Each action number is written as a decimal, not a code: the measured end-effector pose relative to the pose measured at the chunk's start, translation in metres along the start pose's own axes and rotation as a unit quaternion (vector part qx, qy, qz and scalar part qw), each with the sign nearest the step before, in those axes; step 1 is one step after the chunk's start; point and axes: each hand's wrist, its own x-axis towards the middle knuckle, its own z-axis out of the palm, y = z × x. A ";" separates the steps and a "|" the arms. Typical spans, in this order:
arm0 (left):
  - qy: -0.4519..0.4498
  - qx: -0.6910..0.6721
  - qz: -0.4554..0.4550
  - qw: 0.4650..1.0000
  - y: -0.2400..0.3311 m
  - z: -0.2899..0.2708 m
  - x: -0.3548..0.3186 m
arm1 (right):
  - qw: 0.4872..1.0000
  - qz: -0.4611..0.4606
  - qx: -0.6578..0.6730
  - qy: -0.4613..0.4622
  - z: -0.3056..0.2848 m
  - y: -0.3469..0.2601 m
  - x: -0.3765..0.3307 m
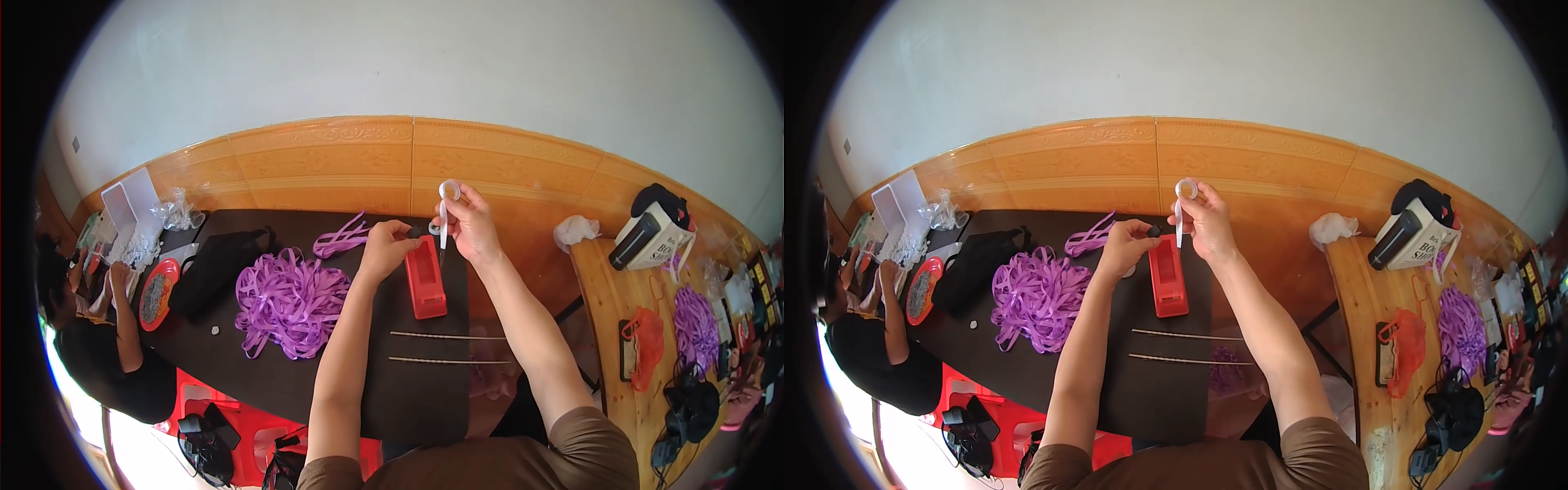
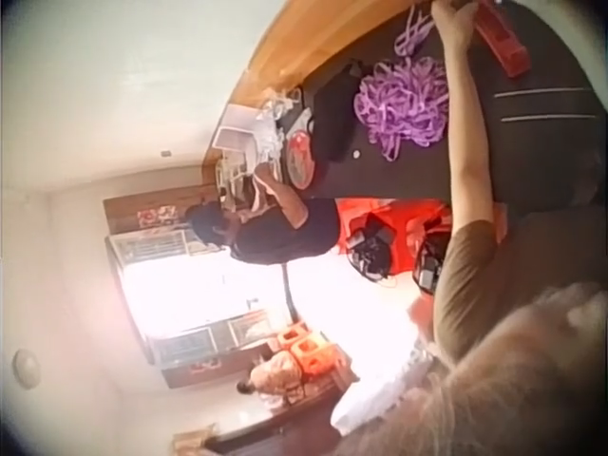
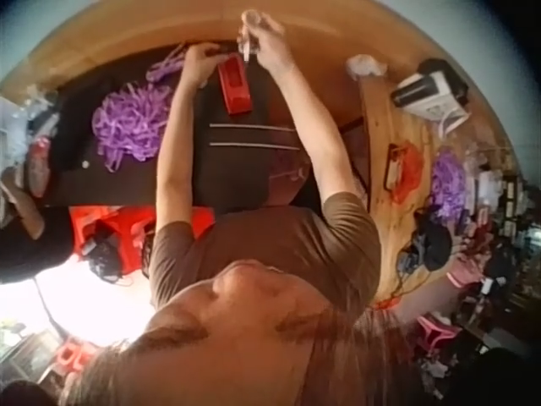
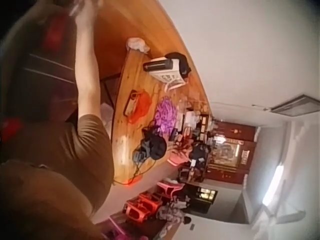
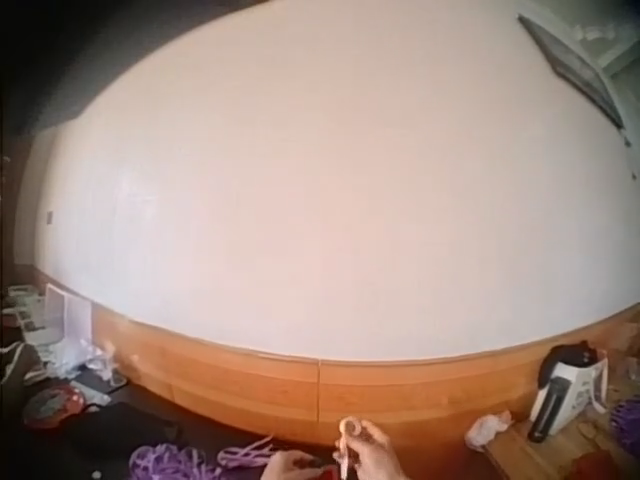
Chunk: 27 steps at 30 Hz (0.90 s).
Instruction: Wrapping purple ribbons around thin wooden sticks and securing them with tape.
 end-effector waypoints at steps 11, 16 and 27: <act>0.018 0.183 0.095 0.978 -0.010 0.005 0.000 | 0.975 -0.146 -0.152 -0.075 0.044 -0.072 -0.051; 0.016 0.029 -0.016 0.999 -0.021 -0.009 0.005 | 0.963 -0.137 -0.231 0.003 0.000 -0.026 0.016; 0.071 -0.181 -0.005 0.981 0.003 -0.028 0.010 | 0.946 -0.021 -0.319 0.045 -0.095 0.110 0.061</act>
